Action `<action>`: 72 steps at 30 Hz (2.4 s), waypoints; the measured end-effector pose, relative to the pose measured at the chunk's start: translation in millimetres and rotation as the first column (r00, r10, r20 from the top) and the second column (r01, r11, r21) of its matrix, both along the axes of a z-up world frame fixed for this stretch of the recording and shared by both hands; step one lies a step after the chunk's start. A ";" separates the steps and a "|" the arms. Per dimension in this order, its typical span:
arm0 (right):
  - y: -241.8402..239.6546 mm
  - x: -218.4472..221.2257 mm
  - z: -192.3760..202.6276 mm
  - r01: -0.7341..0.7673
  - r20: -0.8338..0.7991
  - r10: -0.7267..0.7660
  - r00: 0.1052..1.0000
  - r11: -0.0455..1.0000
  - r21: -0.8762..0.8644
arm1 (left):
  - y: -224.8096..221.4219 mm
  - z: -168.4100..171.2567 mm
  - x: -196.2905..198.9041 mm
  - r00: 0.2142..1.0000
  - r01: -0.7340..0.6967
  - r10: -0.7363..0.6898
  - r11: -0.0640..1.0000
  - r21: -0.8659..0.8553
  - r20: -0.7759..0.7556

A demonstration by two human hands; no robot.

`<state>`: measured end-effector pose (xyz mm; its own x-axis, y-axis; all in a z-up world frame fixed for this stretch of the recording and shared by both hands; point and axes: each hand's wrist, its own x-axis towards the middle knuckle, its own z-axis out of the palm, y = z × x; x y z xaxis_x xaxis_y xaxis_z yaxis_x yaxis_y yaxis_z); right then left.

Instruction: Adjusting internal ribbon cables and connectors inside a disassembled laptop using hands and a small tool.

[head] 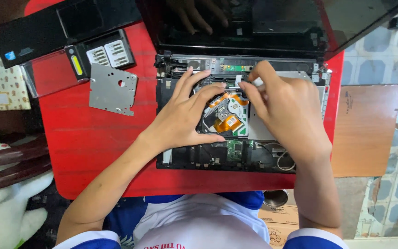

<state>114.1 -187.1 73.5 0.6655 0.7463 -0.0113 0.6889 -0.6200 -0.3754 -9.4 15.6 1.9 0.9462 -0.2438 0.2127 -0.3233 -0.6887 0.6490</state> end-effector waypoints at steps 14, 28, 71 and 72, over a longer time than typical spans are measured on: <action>-5.3 -21.6 -5.3 -0.100 0.348 0.100 0.932 0.995 -0.019 | -0.2 2.8 1.0 1.000 -0.007 0.007 1.000 0.015 0.002; -17.2 -12.1 -1.2 -0.147 0.268 0.130 0.955 0.988 0.044 | -2.7 8.1 1.8 0.999 -0.016 0.014 0.999 0.033 0.047; -13.0 -4.4 5.8 -0.140 0.048 0.136 0.990 0.986 0.089 | 0.2 2.0 1.0 0.997 -0.022 0.018 0.998 0.057 0.074; -13.1 -4.3 4.1 -0.143 0.050 0.139 0.989 0.985 0.092 | 0.6 2.0 1.2 0.997 -0.025 0.020 0.998 0.060 0.076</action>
